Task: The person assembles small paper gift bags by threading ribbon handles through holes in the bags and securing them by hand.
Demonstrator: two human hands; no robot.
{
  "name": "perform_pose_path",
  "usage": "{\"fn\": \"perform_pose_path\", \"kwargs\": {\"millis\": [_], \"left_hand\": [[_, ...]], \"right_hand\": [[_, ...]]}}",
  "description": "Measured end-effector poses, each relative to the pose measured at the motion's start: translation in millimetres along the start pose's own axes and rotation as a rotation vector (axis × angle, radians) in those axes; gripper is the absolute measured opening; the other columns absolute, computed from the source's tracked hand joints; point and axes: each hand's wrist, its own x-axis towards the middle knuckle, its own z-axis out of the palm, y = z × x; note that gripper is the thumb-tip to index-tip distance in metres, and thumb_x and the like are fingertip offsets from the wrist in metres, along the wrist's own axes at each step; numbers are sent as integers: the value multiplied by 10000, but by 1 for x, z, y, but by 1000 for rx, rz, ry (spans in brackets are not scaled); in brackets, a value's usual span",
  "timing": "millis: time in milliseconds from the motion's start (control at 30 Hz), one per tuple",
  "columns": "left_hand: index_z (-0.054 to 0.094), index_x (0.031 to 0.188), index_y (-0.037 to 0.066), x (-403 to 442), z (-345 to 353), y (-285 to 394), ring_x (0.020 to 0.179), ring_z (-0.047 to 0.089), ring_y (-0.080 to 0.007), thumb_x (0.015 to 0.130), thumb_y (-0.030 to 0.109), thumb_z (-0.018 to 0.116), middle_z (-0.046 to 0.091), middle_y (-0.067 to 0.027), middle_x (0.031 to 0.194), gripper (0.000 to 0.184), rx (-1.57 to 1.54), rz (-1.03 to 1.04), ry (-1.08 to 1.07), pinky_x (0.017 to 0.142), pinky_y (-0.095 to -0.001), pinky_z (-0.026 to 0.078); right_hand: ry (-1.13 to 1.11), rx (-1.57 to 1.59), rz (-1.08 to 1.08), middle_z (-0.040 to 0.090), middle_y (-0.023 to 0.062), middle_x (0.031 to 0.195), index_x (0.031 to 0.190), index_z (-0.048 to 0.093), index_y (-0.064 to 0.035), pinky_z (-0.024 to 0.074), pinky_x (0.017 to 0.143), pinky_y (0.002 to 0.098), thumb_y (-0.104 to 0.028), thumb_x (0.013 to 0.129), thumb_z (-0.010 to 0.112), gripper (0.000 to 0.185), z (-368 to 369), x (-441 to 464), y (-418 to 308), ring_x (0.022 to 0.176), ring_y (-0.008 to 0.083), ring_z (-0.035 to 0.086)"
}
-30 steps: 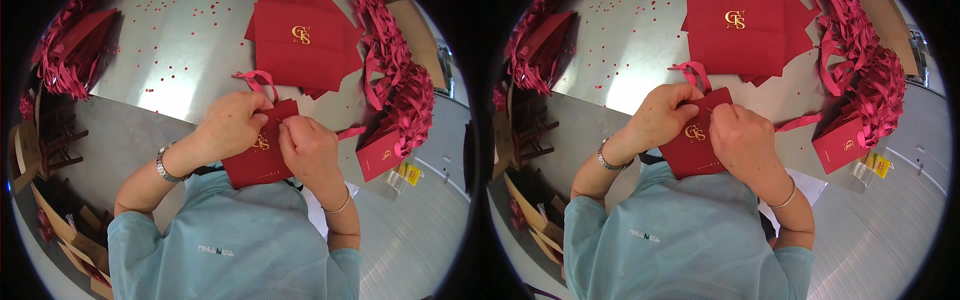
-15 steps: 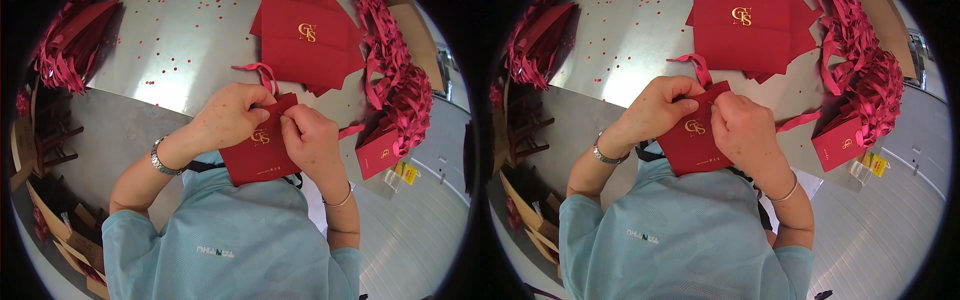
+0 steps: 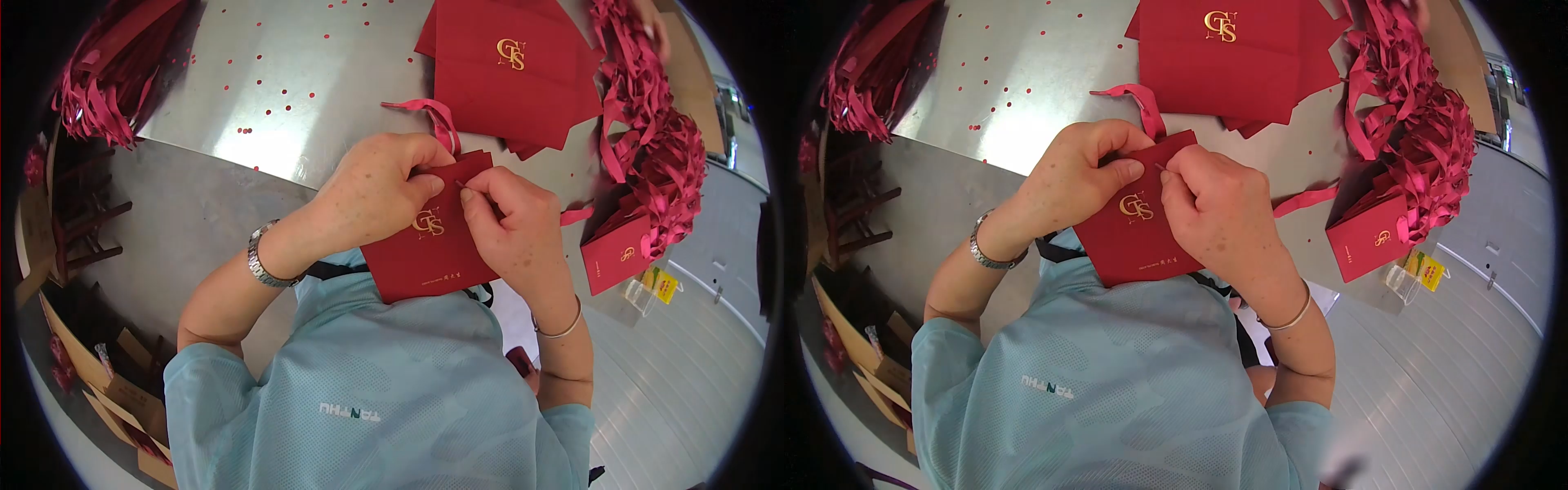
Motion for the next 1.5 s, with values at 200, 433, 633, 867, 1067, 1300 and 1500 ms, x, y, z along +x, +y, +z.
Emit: {"fn": "perform_pose_path", "kwargs": {"millis": [200, 433, 633, 867, 1067, 1300, 1500], "left_hand": [[662, 1001, -7, -3, 5, -4, 828, 655, -357, 828, 71, 610, 674, -187, 911, 198, -56, 5, 28, 747, -406, 520], [630, 864, 33, -9, 21, -3, 835, 629, -331, 730, 18, 637, 645, -139, 825, 135, 396, 351, 209, 707, -441, 511], [600, 810, 17, -14, 10, 6, 804, 614, -341, 711, -7, 607, 619, -153, 777, 102, 425, 381, 137, 677, -449, 503], [671, 1018, -17, -7, -16, 12, 768, 672, -247, 833, 21, 635, 688, -159, 872, 192, 12, 10, -83, 707, -308, 520], [678, 986, 9, 15, -22, 14, 750, 650, -285, 824, 33, 638, 679, -151, 846, 169, 256, 340, -279, 695, -339, 516], [595, 857, 13, 13, -17, 5, 780, 612, -370, 755, -15, 594, 608, -152, 882, 105, 680, 412, -90, 680, -429, 503], [603, 923, 44, 11, -47, -5, 790, 624, -377, 759, -13, 575, 607, -137, 909, 176, 832, 235, 223, 661, -429, 518]], "right_hand": [[-18, -43, 94, 587, 158, 641, 760, 571, -21, 483, 546, 408, -69, 793, 622, 77, 2, 3, -2, 593, 333, 602], [-116, -332, 14, 588, 183, 631, 722, 541, -5, 499, 531, 439, -82, 795, 595, 120, 6, 9, -8, 579, 366, 610], [-52, -360, -67, 623, 175, 691, 836, 540, -6, 510, 554, 440, -78, 825, 610, 102, 4, 6, -6, 628, 372, 638], [-119, 5, 43, 661, 158, 781, 964, 513, -24, 523, 614, 402, -88, 816, 697, 245, 4, -5, -1, 717, 349, 663], [-84, 78, 42, 662, 146, 770, 960, 515, -26, 523, 609, 381, -94, 791, 728, 281, 3, -10, 0, 704, 336, 662], [-110, 0, 98, 648, 131, 735, 1005, 509, -41, 514, 627, 397, -120, 741, 738, 358, 7, -13, 10, 684, 316, 656], [-136, 64, 173, 641, 105, 733, 1037, 518, -60, 510, 630, 389, -146, 733, 727, 379, 2, -16, 23, 672, 300, 651]]}}
